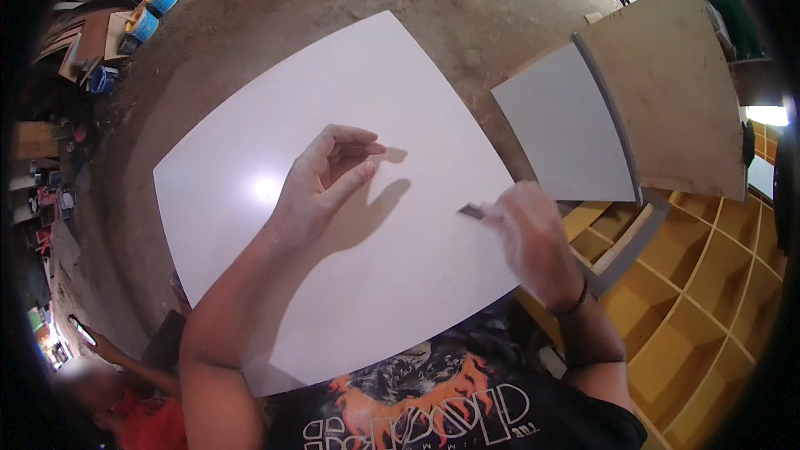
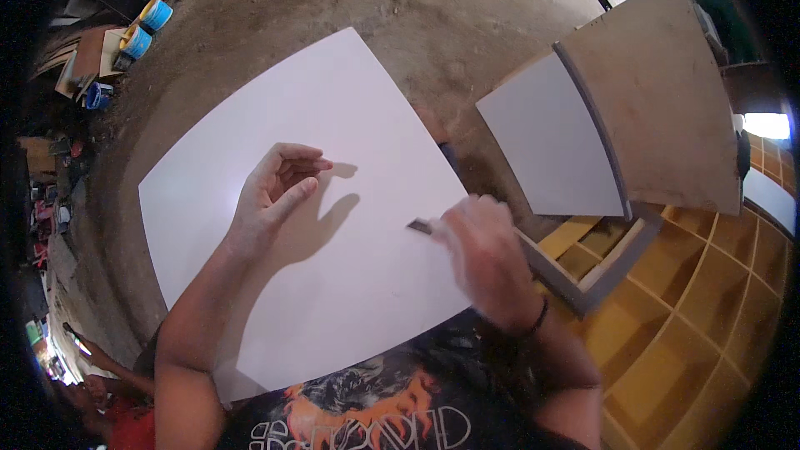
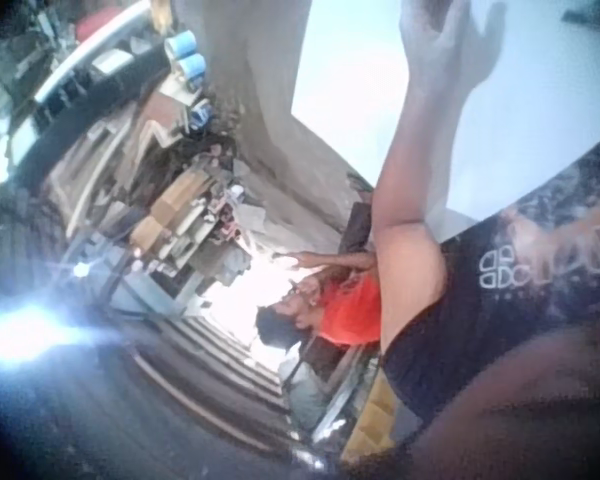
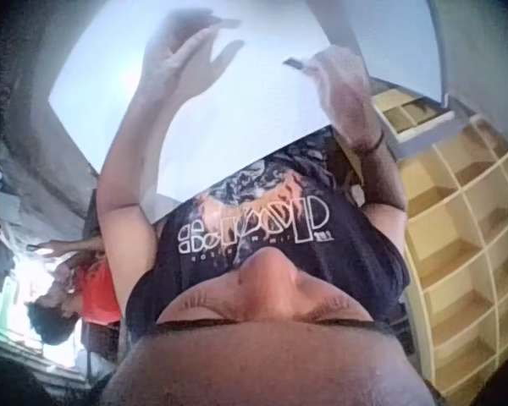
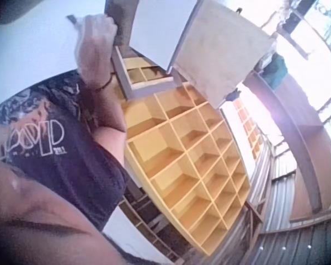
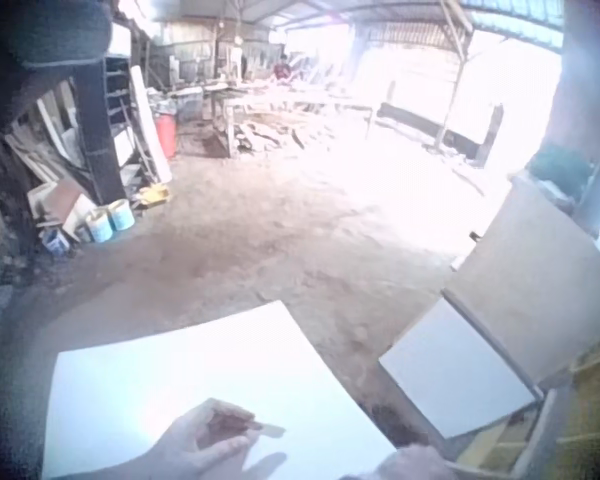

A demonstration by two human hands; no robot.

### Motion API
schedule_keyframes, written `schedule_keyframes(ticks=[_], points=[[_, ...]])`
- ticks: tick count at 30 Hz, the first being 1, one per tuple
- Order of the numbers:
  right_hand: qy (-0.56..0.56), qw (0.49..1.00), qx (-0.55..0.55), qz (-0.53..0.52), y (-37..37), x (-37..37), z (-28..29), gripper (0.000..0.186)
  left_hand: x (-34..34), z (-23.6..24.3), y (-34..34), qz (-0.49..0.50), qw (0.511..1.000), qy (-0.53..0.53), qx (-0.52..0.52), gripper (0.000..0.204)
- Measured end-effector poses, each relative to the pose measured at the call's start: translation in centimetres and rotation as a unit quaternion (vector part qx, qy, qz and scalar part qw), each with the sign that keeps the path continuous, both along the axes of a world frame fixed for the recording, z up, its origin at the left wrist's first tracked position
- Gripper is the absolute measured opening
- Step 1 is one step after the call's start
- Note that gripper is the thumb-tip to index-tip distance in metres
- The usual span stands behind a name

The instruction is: The person uses a utility knife to trim the excess white edging from a laminate board by sliding the blade along the sides while holding the board on their lap.

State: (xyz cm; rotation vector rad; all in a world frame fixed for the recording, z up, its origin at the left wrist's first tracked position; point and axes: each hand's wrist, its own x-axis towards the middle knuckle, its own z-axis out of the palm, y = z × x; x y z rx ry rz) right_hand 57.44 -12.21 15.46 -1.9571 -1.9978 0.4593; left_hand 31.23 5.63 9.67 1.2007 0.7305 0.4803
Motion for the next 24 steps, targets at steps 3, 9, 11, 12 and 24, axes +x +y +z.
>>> schedule_keyframes(ticks=[3, 9, 11, 12, 24], points=[[0.078, 0.989, -0.050, 0.111, -2.2, -3.9, 1.6, 0.008, 0.5, -0.2, 0.0, -0.003, 1.000, 0.002, 0.020, 0.033], [0.032, 0.999, 0.024, 0.025, -2.3, -1.8, 0.1, 0.008, 0.5, 0.0, -0.3, -0.004, 0.999, 0.009, 0.031, 0.032], [0.087, 0.991, -0.052, 0.083, -3.2, -4.9, 2.0, 0.011, 0.8, 0.1, -0.2, -0.009, 1.000, 0.009, 0.024, 0.032], [0.087, 0.991, -0.054, 0.081, -3.2, -4.5, 1.8, 0.011, 0.6, 0.3, -0.4, -0.001, 1.000, 0.012, 0.022, 0.032], [0.017, 0.995, 0.002, -0.094, -8.2, 1.9, 2.5, 0.025, 0.5, -0.2, -0.9, 0.009, 0.998, 0.033, 0.058, 0.033]])
